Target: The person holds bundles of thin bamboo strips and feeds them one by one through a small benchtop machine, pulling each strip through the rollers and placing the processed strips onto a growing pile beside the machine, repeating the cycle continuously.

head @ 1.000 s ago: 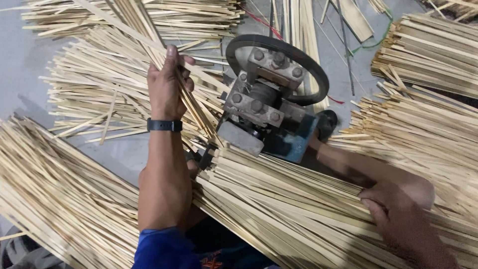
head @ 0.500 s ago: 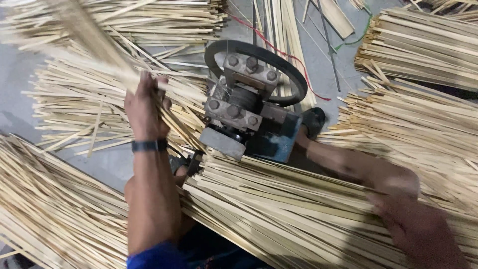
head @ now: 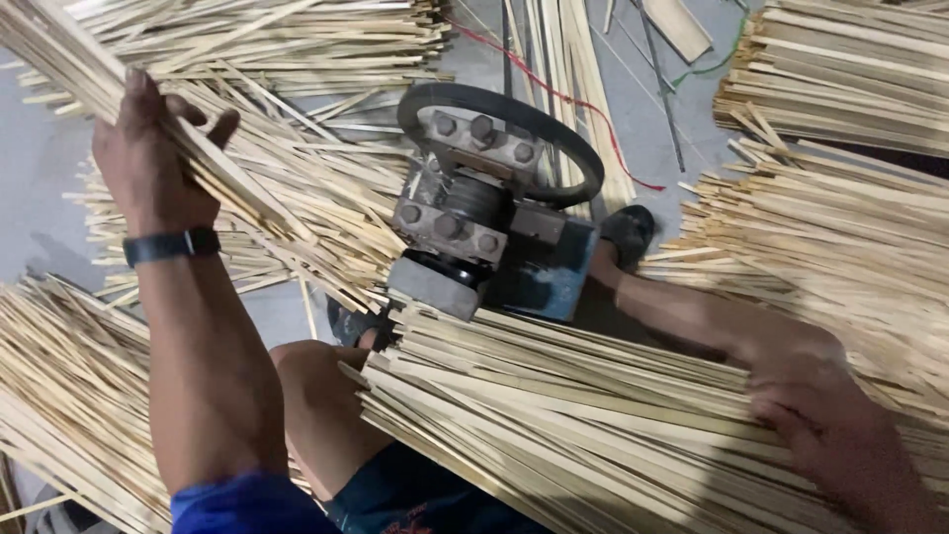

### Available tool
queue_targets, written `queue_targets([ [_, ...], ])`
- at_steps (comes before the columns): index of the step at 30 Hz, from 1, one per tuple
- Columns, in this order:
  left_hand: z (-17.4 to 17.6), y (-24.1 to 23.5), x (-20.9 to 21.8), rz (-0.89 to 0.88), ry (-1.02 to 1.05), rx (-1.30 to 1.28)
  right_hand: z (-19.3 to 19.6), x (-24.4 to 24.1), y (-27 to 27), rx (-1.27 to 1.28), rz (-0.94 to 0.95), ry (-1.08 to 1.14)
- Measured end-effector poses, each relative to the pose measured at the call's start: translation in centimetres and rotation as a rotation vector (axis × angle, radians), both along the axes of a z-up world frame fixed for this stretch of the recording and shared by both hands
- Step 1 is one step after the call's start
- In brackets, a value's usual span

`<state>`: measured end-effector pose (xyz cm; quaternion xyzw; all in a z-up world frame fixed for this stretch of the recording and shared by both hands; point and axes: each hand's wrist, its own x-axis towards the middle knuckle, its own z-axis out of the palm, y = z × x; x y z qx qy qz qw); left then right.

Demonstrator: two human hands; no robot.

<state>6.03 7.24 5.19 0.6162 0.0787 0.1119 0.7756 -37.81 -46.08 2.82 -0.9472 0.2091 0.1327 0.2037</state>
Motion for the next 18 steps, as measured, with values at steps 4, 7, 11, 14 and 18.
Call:
queue_targets([
  [4,0.5,-0.2,-2.4,0.029,0.068,-0.036,-2.3,-3.0,-3.3,0.012,-0.046,0.023],
  [7,-2.4,0.0,-4.1,0.035,0.086,-0.063,-0.4,-2.7,-3.0,0.055,-0.241,0.147],
  [11,-3.1,-2.4,-5.7,-0.101,0.060,-0.103,-3.0,-5.3,-7.0,0.109,-0.258,0.267],
  [14,-4.2,-3.4,-5.9,-0.139,0.169,-0.232,-4.0,-6.5,-7.7,-0.016,-0.045,0.001],
  [18,-6.1,-3.9,-5.8,-0.185,0.222,-0.394,0.9,-1.8,-1.5,-0.016,0.028,-0.057],
])
